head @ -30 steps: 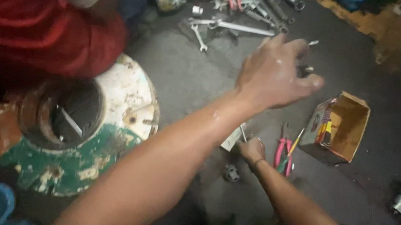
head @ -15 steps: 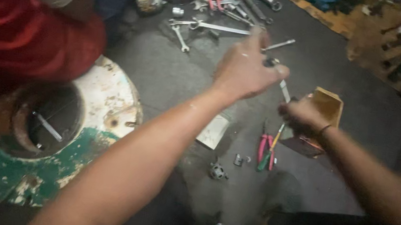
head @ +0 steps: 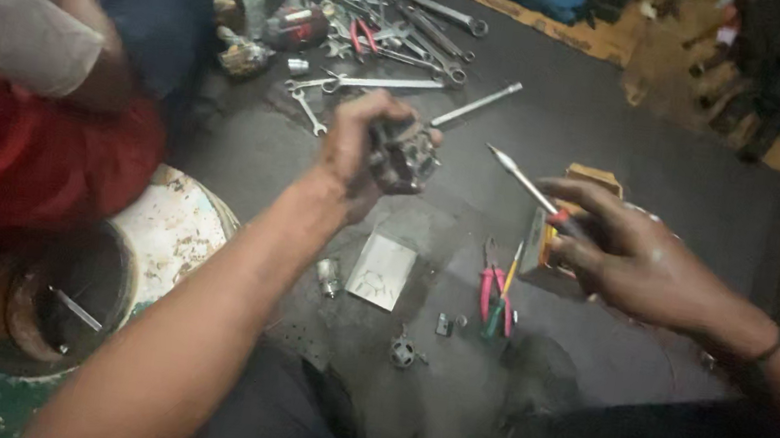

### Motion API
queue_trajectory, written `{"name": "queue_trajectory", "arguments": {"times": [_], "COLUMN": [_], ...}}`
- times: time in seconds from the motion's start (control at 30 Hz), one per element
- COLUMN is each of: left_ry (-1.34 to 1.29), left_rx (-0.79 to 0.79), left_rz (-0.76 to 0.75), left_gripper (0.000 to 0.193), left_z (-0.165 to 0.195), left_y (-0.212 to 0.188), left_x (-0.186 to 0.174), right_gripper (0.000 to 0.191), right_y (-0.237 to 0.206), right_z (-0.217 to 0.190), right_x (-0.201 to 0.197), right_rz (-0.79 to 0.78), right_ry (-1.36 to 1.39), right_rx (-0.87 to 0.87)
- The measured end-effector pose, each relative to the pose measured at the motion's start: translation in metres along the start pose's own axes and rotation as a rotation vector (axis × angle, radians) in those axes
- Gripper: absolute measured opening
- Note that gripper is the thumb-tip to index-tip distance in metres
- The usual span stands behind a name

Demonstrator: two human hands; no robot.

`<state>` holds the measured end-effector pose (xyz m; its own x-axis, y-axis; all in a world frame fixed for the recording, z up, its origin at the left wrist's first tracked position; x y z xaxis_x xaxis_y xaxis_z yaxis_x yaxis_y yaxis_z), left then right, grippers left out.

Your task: The person uses a screwdriver to tighten or loosen screws on a small mechanical part held in their left hand. The task involves repeated turning of the screwdriver and repositioning the part to access different screws.

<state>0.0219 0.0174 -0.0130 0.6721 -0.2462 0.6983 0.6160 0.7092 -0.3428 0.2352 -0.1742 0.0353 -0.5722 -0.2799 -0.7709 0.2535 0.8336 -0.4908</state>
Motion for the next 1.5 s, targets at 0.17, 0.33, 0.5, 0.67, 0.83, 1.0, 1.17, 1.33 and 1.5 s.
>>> {"name": "queue_trajectory", "arguments": {"times": [0.17,0.33,0.5,0.67,0.83,1.0,1.17,1.33,1.5], "left_ry": [-0.036,-0.044,-0.008,-0.009,-0.006,0.08,0.161,0.175,0.142], "left_rx": [0.003,-0.013,-0.021,0.017,-0.019,-0.037,-0.071,-0.061,0.036], "left_rz": [-0.099,-0.127,0.027,0.029,0.083,0.188,0.265,0.236,0.222], "left_gripper": [0.025,0.025,0.029,0.033,0.028,0.038,0.046,0.041,0.029], "left_z": [0.0,0.0,-0.003,-0.002,-0.005,-0.007,-0.007,-0.005,-0.001], "left_y": [-0.003,-0.004,-0.006,-0.006,0.002,0.003,0.001,0.0,-0.002], "left_x": [-0.006,-0.005,0.0,0.001,-0.004,-0.007,-0.006,-0.006,-0.008], "right_gripper": [0.058,0.058,0.058,0.055,0.055,0.053,0.05,0.052,0.052], "right_y": [-0.005,-0.004,-0.009,-0.006,0.0,0.003,0.005,0.004,0.0], "right_z": [-0.003,-0.006,-0.013,-0.015,-0.009,-0.002,-0.003,-0.005,-0.009], "right_x": [0.0,0.006,0.006,0.004,0.004,0.004,0.004,0.005,0.004], "right_rz": [0.117,0.049,0.102,0.093,0.167,0.181,0.137,0.106,0.139], "right_ry": [-0.023,-0.071,-0.15,-0.124,-0.105,-0.08,-0.127,-0.14,-0.129], "right_rx": [-0.265,-0.183,-0.327,-0.287,-0.342,-0.341,-0.246,-0.228,-0.278]}}
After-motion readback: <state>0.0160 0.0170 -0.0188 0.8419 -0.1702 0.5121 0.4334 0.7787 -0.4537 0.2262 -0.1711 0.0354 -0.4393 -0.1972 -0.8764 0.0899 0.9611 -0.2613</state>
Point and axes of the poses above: each hand's wrist, its own y-axis towards the middle knuckle, its own x-axis out of the palm, z = x × y, the point moved 1 cm from there along y, towards the middle knuckle, and after that the axes turned 13 degrees about -y, right-handed, at the moved point
